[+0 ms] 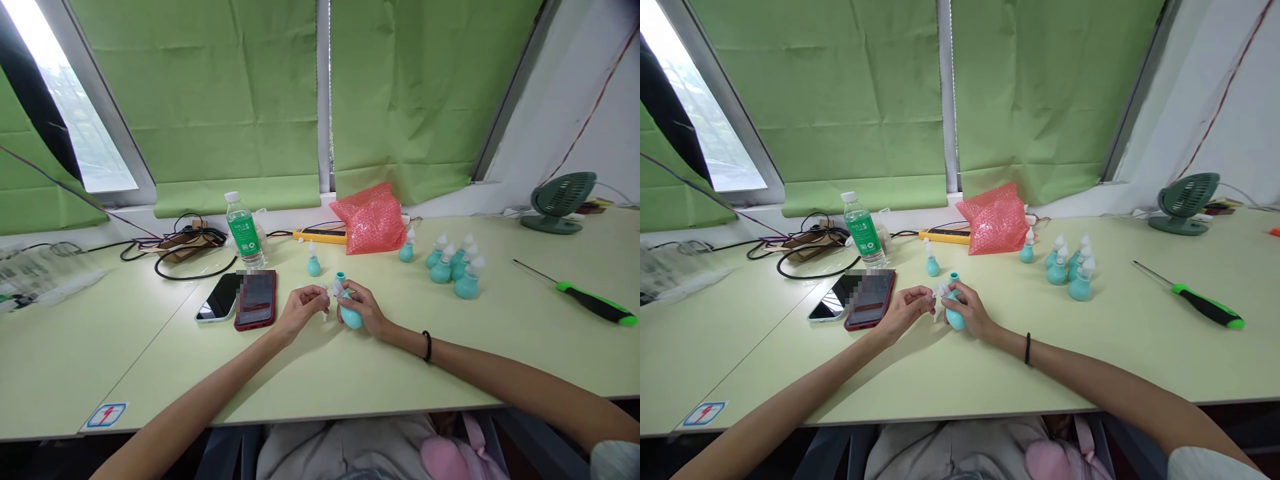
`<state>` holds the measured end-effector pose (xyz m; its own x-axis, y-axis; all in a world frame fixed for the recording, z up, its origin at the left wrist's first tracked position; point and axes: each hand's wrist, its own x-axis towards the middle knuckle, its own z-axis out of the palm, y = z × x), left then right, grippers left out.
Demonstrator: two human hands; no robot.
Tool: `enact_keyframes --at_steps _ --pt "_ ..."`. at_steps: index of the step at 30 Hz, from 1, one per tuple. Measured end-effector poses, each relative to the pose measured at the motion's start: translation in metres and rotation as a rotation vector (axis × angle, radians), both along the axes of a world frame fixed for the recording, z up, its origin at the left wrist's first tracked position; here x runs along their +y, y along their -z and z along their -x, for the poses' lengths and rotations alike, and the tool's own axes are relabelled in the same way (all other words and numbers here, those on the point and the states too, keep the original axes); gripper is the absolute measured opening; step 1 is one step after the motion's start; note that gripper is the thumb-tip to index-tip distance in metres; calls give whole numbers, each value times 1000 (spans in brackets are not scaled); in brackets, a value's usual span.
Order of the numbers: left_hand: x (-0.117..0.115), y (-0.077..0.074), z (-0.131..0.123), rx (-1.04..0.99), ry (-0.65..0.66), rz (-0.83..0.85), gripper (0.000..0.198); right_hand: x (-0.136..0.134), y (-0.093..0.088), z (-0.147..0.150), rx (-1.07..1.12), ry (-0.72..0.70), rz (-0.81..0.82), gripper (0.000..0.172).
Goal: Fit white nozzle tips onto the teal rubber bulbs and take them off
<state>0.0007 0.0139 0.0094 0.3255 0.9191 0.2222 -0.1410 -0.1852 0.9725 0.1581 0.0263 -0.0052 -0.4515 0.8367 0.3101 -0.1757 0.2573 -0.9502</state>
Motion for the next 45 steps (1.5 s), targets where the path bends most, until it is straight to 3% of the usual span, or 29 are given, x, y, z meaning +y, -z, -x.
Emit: enact_keyframes --at_steps 4,9,12,15,17,21,26,31,45 --pt "4 -2 7 171 -108 -128 14 12 0 -5 139 115 -2 15" --pt "10 2 15 798 -381 -631 13 19 4 -8 13 129 -16 19" --pt "14 13 16 1088 -395 -729 16 17 8 -6 -107 96 -50 21" --pt "18 21 15 1220 -380 -738 18 17 11 -5 -240 165 -170 23" --pt "16 19 14 1184 -397 -733 20 17 11 -5 -349 245 -294 25" --pt "4 4 11 914 -455 -670 25 9 8 -3 -541 352 -564 19" --pt "-11 -5 5 851 -262 -556 36 -9 3 2 -728 285 -802 10" --pt "-12 -2 1 732 -48 -343 42 -13 3 0 -802 139 -842 13" --pt "-2 3 2 407 112 -1 39 -14 2 0 -749 76 -903 17"
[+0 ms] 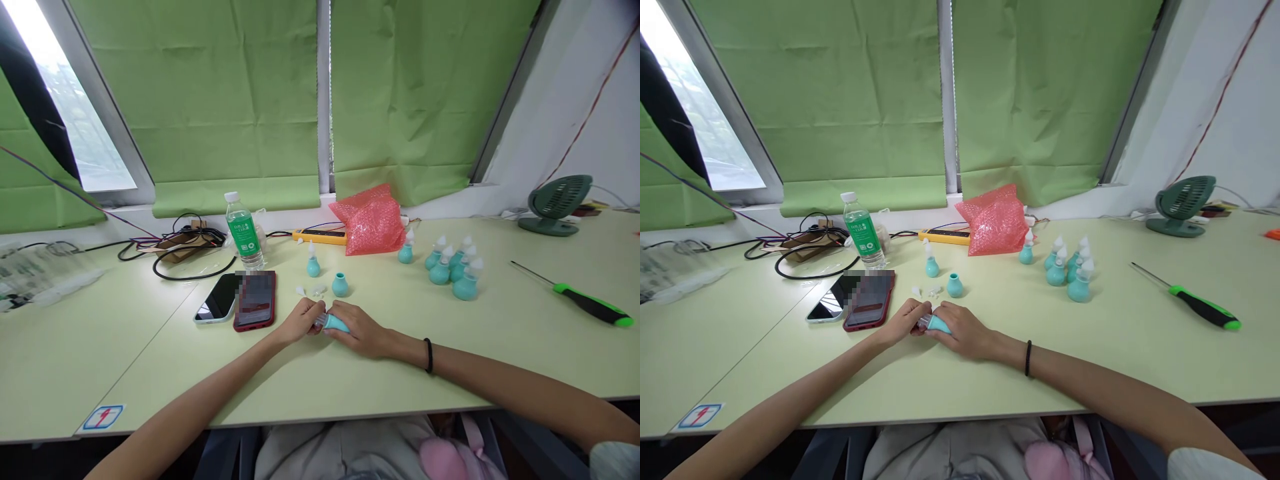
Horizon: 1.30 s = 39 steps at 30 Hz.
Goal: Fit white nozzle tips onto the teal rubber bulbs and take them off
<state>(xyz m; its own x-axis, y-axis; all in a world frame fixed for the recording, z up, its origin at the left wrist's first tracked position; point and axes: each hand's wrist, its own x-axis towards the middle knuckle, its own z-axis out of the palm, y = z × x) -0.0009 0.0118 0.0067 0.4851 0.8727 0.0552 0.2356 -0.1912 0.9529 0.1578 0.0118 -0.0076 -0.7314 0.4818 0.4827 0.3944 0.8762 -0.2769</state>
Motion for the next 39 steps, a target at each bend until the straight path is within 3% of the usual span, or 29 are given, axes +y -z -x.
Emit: enact_keyframes --at_steps 11,16,20,25,27,32,39 --pt "1 3 0 -108 27 104 36 3 3 0 8 -22 -84 19" --pt "1 0 2 -123 31 184 38 4 -1 -2 38 -96 -220 14" --pt "-2 2 1 65 -5 -25 45 9 -5 -9 269 -2 -154 12" --pt "-9 6 -5 519 -39 -593 37 30 -6 -20 542 179 22 13" --pt "-9 7 -5 660 -35 -718 30 41 -6 -23 629 270 63 15" --pt "-1 12 -2 762 -114 -717 22 62 -1 -31 616 394 80 21" --pt "6 19 3 721 -126 -803 30 58 5 -34 202 246 -13 26"
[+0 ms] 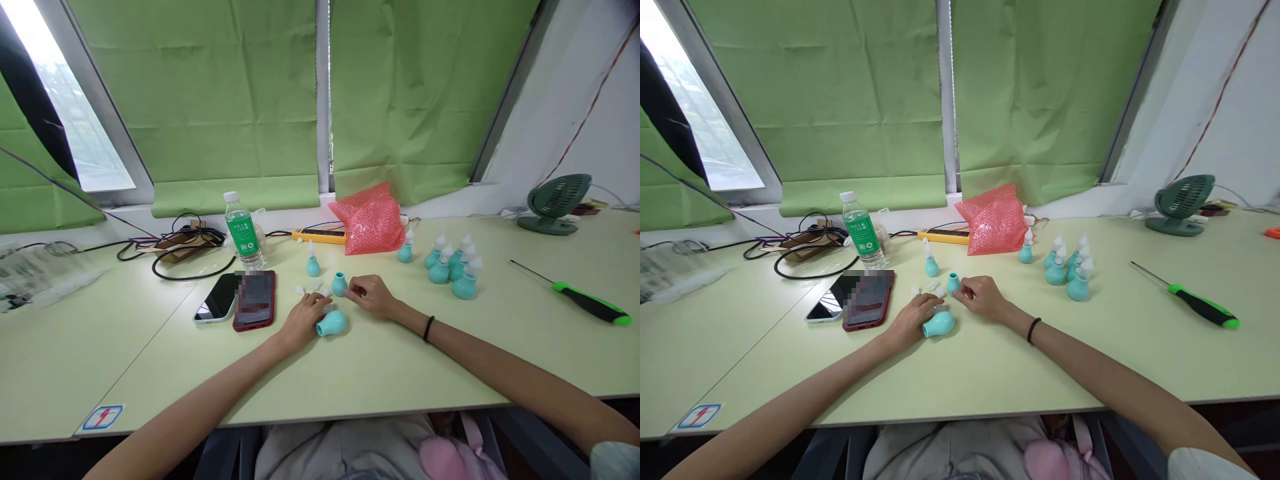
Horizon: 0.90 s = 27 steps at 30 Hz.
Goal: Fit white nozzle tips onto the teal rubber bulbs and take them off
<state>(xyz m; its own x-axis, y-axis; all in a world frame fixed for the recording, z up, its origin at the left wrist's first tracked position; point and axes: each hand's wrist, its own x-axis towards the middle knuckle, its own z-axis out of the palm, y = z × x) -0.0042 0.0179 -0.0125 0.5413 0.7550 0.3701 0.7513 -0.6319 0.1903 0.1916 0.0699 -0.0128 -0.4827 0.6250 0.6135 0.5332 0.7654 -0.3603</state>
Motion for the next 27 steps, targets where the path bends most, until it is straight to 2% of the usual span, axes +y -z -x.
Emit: enact_keyframes --at_steps 7,9,11,12,14,16,18,22,25,27 --pt "-4 0 -1 -29 -45 -54 38 -22 -9 3 -63 -163 -70 30" --pt "-4 0 -1 -8 -37 -49 37 -38 -17 10 -125 -283 -112 44" --pt "-3 2 -1 18 -30 -45 38 -56 -23 20 -292 -477 -215 55" --pt "-2 3 0 29 -36 -47 38 -63 -25 24 -366 -529 -250 53" --pt "-1 4 0 40 -66 -69 35 -72 -24 30 -474 -570 -280 38" --pt "0 6 0 45 -99 -104 34 -71 -20 32 -502 -533 -293 24" --pt "1 6 0 51 -99 -125 34 -62 -16 28 -428 -468 -319 20" --pt "0 5 -1 28 -112 -128 31 -36 -13 14 15 -279 -324 25" --pt "1 3 0 14 -156 -111 25 -15 -13 5 361 -42 -237 24" --pt "2 2 1 15 -167 -71 22 0 -10 1 505 92 -155 23"
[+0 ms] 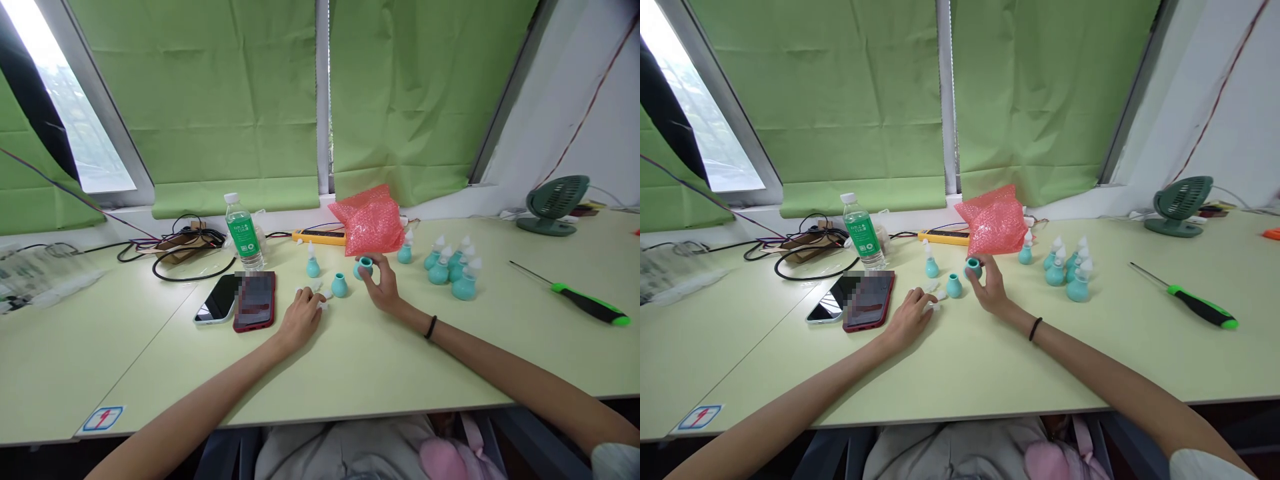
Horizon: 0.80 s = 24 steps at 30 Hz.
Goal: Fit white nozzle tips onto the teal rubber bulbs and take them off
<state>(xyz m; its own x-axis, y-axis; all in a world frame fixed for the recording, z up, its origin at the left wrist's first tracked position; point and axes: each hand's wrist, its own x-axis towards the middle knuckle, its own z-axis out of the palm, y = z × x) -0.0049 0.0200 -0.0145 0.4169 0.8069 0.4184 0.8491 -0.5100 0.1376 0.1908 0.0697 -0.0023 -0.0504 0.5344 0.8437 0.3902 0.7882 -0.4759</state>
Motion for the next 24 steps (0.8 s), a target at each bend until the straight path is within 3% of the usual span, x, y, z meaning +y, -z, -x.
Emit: enact_keyframes --at_steps 3,6,8,18,24 --pt "2 -1 1 -2 -18 70 23 22 11 -6 39 35 181 23" --pt "2 -2 2 -9 -18 93 24 37 23 -12 -119 13 364 24" --pt "2 -2 2 -20 10 85 24 41 27 -14 -208 18 394 26" --pt "-2 -3 0 -57 65 48 28 47 14 -31 -197 302 -10 34" --pt "-2 -13 3 -150 15 -69 37 56 20 -41 -241 328 11 32"
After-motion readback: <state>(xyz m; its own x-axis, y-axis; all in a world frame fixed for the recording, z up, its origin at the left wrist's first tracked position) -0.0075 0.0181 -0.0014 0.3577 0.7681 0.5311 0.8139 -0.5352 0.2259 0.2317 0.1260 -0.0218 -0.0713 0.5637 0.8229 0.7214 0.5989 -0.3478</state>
